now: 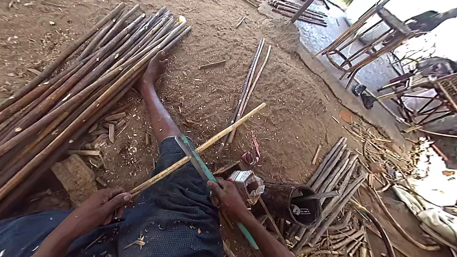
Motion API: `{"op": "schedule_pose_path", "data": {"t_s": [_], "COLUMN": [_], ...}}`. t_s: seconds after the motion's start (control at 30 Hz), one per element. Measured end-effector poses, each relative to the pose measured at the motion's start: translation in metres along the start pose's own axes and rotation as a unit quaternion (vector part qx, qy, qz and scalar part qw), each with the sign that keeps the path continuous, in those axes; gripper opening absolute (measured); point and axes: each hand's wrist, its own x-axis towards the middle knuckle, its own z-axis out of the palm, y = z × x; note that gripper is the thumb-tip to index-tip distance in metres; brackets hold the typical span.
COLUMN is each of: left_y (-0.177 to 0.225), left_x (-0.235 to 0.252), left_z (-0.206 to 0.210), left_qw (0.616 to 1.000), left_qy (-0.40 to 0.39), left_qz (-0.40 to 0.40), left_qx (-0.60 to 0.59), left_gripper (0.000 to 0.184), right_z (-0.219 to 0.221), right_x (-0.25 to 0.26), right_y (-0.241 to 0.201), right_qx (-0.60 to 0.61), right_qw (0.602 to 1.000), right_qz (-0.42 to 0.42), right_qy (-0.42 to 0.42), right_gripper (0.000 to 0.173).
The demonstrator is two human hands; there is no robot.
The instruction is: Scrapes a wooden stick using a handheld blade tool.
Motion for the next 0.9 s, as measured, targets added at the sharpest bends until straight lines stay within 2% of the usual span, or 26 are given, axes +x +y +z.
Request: {"op": "schedule_pose_path", "data": {"t_s": [0.1, 0.13, 0.23, 0.27, 0.37, 0.4, 0.5, 0.63, 0.67, 0.73, 0.77, 0.87, 0.9], "left_y": [0.0, -0.001, 0.002, 0.002, 0.002, 0.001, 0.002, 0.004, 0.004, 0.002, 0.001, 0.004, 0.003], "left_x": [0.004, 0.004, 0.003, 0.002, 0.004, 0.006, 0.005, 0.009, 0.009, 0.009, 0.01, 0.015, 0.016], "left_z": [0.002, 0.004, 0.001, -0.001, -0.002, -0.002, -0.005, -0.007, -0.008, -0.011, -0.012, -0.018, -0.018], "left_qw": [1.0, 1.0, 1.0, 1.0, 1.0, 1.0, 1.0, 0.999, 0.998, 0.997, 0.996, 0.993, 0.992], "left_qy": [0.01, 0.019, 0.025, 0.023, 0.013, 0.009, -0.014, -0.034, -0.042, -0.056, -0.062, -0.095, -0.106], "left_qz": [0.001, -0.002, -0.011, -0.012, -0.005, -0.008, -0.015, -0.018, -0.018, -0.014, -0.01, -0.004, -0.004], "left_qx": [0.009, 0.008, 0.01, 0.01, 0.024, 0.021, -0.004, -0.029, -0.032, -0.049, -0.06, -0.063, -0.064], "left_gripper": [0.03, 0.026, 0.021, 0.021, 0.022, 0.022, 0.023, 0.027, 0.029, 0.034, 0.037, 0.039, 0.039], "right_z": [-0.011, -0.005, 0.012, 0.007, -0.005, -0.001, 0.013, -0.01, -0.004, 0.012, 0.012, -0.007, -0.005], "right_x": [0.015, 0.011, -0.01, -0.009, 0.01, 0.009, -0.01, 0.009, 0.007, -0.006, -0.009, 0.009, 0.01], "right_y": [0.007, 0.007, -0.006, -0.007, 0.008, 0.008, -0.007, 0.003, 0.0, -0.008, -0.011, -0.003, -0.002], "right_qx": [0.038, 0.039, -0.096, -0.074, 0.097, 0.086, -0.099, 0.079, 0.056, -0.075, -0.098, 0.035, 0.055], "right_qw": [0.995, 0.996, 0.995, 0.997, 0.988, 0.991, 0.994, 0.99, 0.994, 0.997, 0.995, 0.995, 0.992], "right_qz": [0.042, 0.038, -0.038, -0.019, 0.055, 0.042, -0.031, 0.051, 0.035, -0.026, -0.031, 0.043, 0.053], "right_qy": [0.078, 0.075, -0.018, -0.006, 0.107, 0.097, -0.017, 0.102, 0.083, -0.01, -0.021, 0.085, 0.096], "right_gripper": [0.055, 0.057, 0.054, 0.053, 0.058, 0.059, 0.055, 0.06, 0.059, 0.054, 0.054, 0.06, 0.062]}}
